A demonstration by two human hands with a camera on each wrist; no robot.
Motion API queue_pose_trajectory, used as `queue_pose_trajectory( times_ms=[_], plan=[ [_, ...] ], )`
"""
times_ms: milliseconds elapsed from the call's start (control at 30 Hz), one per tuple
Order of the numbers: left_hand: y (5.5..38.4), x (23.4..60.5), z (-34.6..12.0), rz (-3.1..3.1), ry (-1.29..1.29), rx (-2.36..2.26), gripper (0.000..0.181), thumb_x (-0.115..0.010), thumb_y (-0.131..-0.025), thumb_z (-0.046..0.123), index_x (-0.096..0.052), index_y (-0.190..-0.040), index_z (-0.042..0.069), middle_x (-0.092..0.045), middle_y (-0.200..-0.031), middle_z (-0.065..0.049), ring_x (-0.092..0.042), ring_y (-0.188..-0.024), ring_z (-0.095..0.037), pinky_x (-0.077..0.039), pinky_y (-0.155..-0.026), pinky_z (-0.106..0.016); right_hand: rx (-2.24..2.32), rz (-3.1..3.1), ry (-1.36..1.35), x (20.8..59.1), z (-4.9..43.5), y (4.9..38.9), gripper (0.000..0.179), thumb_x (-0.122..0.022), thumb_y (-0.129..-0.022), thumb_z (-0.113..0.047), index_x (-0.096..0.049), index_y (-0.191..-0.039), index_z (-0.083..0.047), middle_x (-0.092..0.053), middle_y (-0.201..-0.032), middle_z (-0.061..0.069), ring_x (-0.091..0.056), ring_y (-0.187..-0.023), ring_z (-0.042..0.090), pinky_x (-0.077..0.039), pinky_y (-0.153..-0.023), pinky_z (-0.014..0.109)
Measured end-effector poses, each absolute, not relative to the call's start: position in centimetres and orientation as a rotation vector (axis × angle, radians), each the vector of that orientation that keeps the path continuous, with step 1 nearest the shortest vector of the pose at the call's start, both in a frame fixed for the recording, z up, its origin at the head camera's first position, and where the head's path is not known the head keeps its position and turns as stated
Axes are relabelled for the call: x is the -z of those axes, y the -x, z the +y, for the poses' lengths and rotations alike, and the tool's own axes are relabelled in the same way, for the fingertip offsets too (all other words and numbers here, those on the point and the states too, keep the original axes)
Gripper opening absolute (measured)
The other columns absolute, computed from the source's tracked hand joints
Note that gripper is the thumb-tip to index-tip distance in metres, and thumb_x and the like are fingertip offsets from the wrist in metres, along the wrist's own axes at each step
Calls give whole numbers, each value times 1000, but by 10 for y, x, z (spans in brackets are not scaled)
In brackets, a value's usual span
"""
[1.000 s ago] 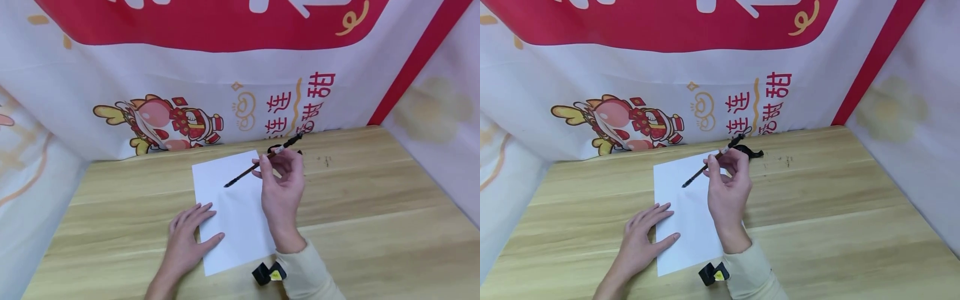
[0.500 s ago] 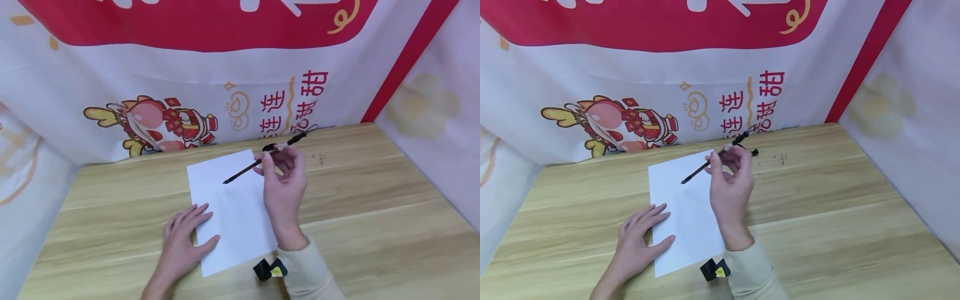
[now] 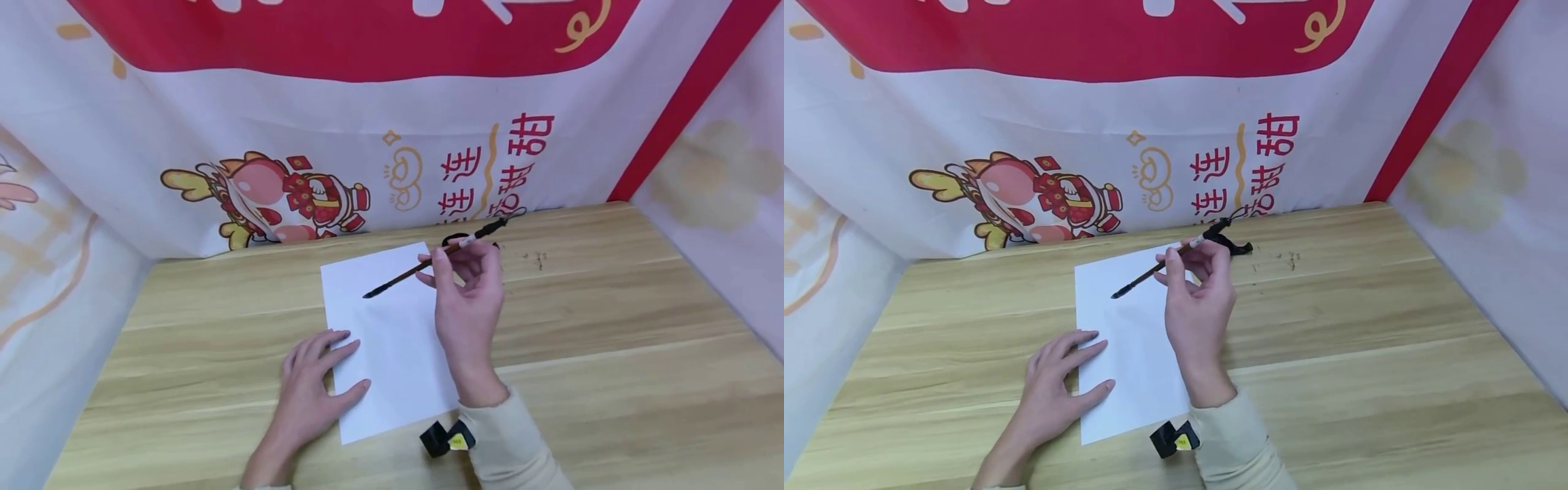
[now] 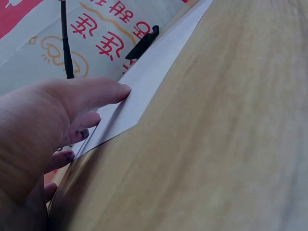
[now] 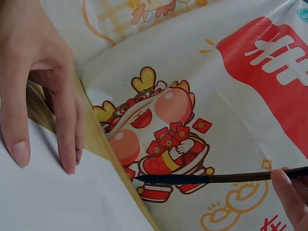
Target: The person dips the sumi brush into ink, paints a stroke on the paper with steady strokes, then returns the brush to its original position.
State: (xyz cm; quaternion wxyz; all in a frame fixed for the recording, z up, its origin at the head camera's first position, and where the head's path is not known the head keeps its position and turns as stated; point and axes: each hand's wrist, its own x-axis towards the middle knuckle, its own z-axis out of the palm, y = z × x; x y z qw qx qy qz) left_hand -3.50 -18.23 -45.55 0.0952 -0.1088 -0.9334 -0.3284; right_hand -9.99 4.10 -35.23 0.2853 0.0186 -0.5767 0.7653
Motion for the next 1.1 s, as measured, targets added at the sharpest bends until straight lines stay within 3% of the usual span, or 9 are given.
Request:
queue_pose_trajectory(
  times_ms=[200,400,867,1100],
  plan=[
    [35,455,-182,-2759,302,1013,56,-93,-80,35,-74,-131,20,-65,-151,1,-51,-145,-34,-22,-122,-61,-2075,-1540,-66,355,38,100,21,-68,-103,1,-54,-118,-1,-66,-106,6,-79,-97,20,-68,-78,37],
    [32,455,-184,-2726,267,1062,48,-96,-77,31,-80,-121,19,-66,-149,1,-50,-144,-35,-21,-122,-61,-2101,-1585,-64,360,27,98,23,-67,-103,1,-51,-120,3,-65,-108,4,-78,-98,17,-68,-80,37],
    [36,456,-183,-2750,272,1043,48,-95,-78,37,-81,-121,23,-66,-149,3,-51,-144,-34,-26,-119,-60,-2136,-1615,-114,361,16,91,23,-67,-103,2,-50,-118,6,-63,-111,8,-78,-99,18,-69,-81,38],
    [36,455,-183,-2745,259,1042,48,-95,-77,38,-81,-120,23,-66,-148,3,-51,-143,-33,-25,-121,-60,-2116,-1649,-186,364,10,89,27,-66,-103,3,-48,-122,8,-64,-111,17,-78,-99,17,-69,-80,39]
  ],
)
